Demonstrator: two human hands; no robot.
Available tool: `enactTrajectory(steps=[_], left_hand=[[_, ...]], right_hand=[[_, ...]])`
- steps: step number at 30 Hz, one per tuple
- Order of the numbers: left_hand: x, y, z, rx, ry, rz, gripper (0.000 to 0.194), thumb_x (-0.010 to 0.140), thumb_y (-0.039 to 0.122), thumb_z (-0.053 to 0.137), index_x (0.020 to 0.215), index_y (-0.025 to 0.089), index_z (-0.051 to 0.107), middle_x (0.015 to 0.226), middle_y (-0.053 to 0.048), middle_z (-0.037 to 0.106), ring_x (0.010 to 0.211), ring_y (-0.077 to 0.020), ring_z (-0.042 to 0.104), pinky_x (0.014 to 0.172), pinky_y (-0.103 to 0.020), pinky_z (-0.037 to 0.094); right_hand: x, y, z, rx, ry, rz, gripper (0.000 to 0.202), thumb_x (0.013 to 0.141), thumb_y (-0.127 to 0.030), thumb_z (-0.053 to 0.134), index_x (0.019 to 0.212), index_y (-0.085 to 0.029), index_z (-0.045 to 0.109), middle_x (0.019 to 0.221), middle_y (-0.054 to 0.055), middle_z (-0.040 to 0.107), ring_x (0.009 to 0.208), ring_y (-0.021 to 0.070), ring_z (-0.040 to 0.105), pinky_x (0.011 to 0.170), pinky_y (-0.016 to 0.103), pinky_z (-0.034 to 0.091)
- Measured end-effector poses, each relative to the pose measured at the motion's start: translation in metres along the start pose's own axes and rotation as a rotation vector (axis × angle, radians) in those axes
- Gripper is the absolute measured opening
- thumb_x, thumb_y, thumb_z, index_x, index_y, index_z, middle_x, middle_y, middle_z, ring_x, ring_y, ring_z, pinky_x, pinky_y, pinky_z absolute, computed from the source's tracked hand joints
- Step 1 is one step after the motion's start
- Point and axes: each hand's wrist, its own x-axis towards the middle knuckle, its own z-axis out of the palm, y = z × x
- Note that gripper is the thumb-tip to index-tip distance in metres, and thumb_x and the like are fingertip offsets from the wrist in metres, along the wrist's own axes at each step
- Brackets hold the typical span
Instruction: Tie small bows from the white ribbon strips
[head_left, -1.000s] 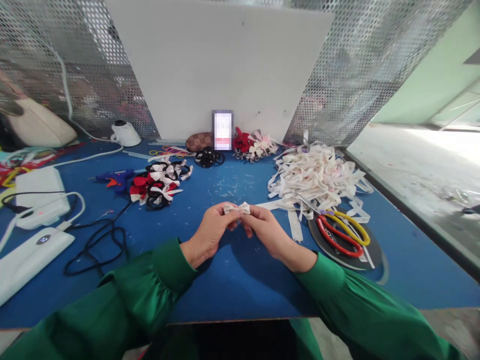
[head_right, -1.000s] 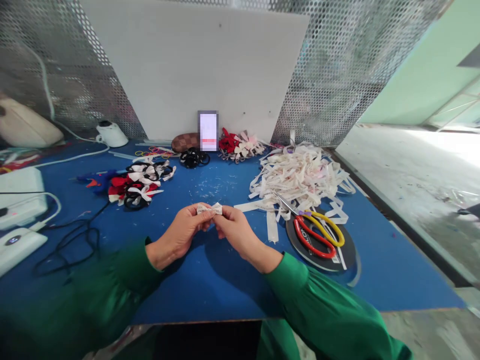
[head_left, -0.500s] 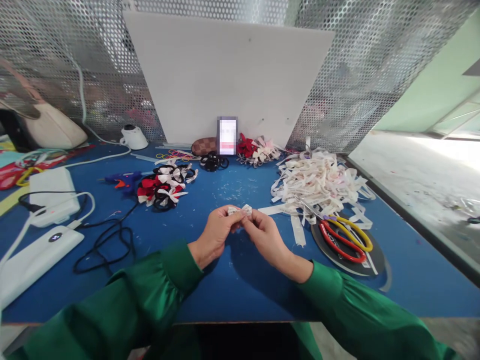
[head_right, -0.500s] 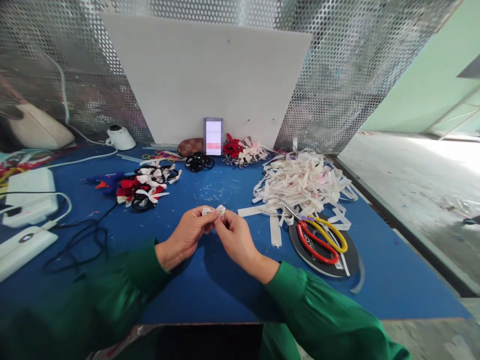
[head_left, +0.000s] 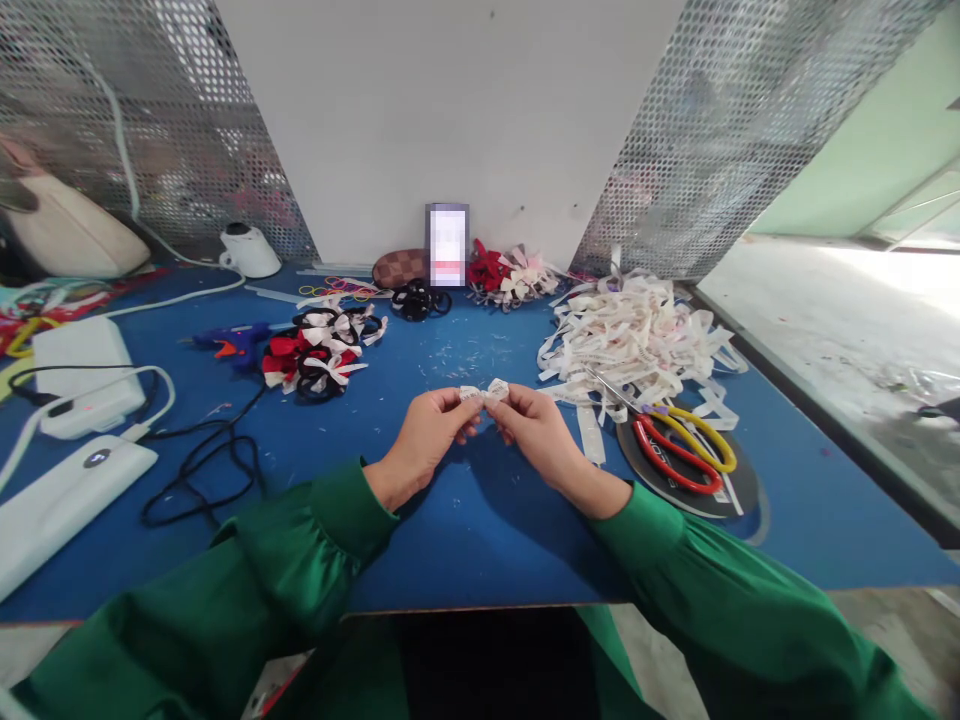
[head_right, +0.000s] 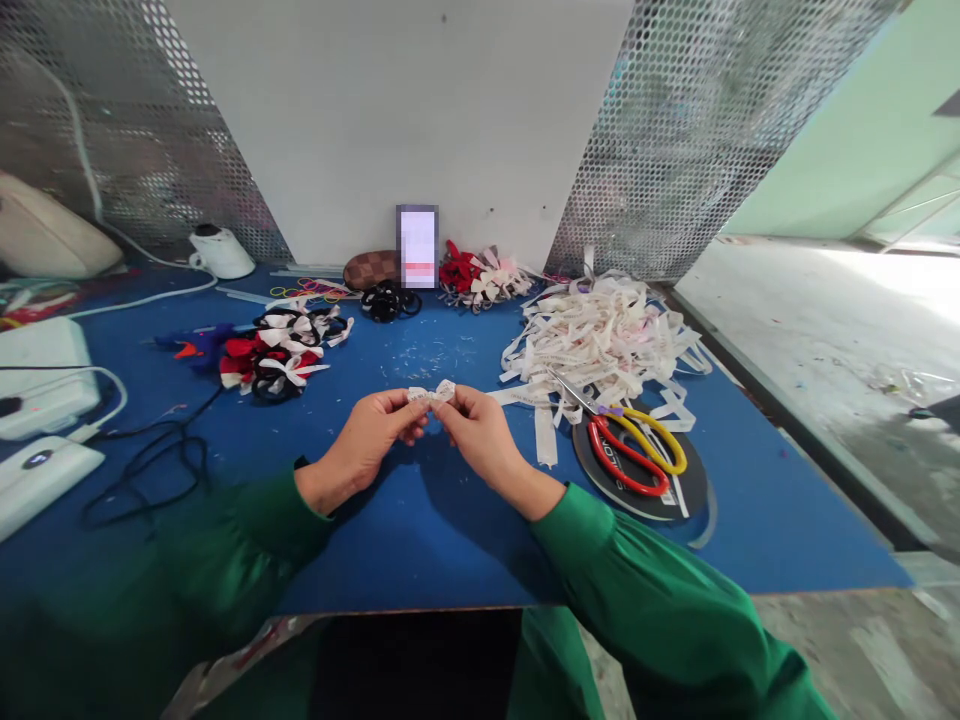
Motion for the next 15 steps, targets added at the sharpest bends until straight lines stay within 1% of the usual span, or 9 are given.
enactTrajectory(steps=[3, 6, 8, 11, 15], left_hand=[[-0.0016, 0.0010, 0.0004, -0.062, -0.059, -0.049, 0.028, 0.075, 0.040, 0.077, 0.073, 0.014, 0.067, 0.062, 0.001, 0.058, 0.056, -0.0098, 0.051, 0.055, -0.024, 0.038], [-0.0031, 0.0012, 0.0012, -0.268, -0.176, -0.167, 0.026, 0.073, 0.037, 0.079, 0.074, 0.014, 0.066, 0.064, 0.001, 0.056, 0.059, -0.0101, 0.053, 0.057, -0.024, 0.040], [-0.0040, 0.0005, 0.0022, -0.408, -0.224, -0.228, 0.024, 0.071, 0.033, 0.081, 0.075, 0.014, 0.066, 0.067, 0.001, 0.057, 0.060, -0.0098, 0.054, 0.059, -0.024, 0.042], [-0.0053, -0.0010, 0.0045, -0.544, -0.222, -0.240, 0.021, 0.068, 0.025, 0.082, 0.072, 0.013, 0.066, 0.067, 0.001, 0.057, 0.061, -0.0082, 0.052, 0.062, -0.023, 0.044], [-0.0061, -0.0018, 0.0071, -0.656, -0.186, -0.266, 0.019, 0.070, 0.019, 0.082, 0.070, 0.013, 0.064, 0.067, 0.001, 0.056, 0.062, -0.0073, 0.051, 0.065, -0.021, 0.045]], right_hand=[[-0.0003, -0.0026, -0.0007, 0.122, -0.058, 0.022, 0.028, 0.079, -0.039, 0.067, 0.065, -0.020, 0.054, 0.053, -0.006, 0.046, 0.048, 0.0087, 0.038, 0.049, 0.025, 0.028], [-0.0011, -0.0048, -0.0005, 0.304, -0.123, 0.091, 0.020, 0.076, -0.030, 0.065, 0.063, -0.019, 0.054, 0.052, -0.007, 0.045, 0.047, 0.0079, 0.035, 0.048, 0.025, 0.026], [-0.0019, -0.0059, 0.0006, 0.410, -0.150, 0.144, 0.020, 0.073, -0.026, 0.065, 0.060, -0.020, 0.052, 0.051, -0.007, 0.043, 0.046, 0.0074, 0.034, 0.048, 0.025, 0.026], [-0.0031, -0.0071, 0.0027, 0.521, -0.159, 0.195, 0.025, 0.071, -0.025, 0.067, 0.056, -0.020, 0.047, 0.051, -0.007, 0.041, 0.046, 0.0068, 0.032, 0.048, 0.025, 0.025], [-0.0044, -0.0066, 0.0039, 0.573, -0.146, 0.200, 0.025, 0.070, -0.023, 0.067, 0.056, -0.020, 0.047, 0.050, -0.008, 0.038, 0.047, 0.0068, 0.027, 0.049, 0.025, 0.021]])
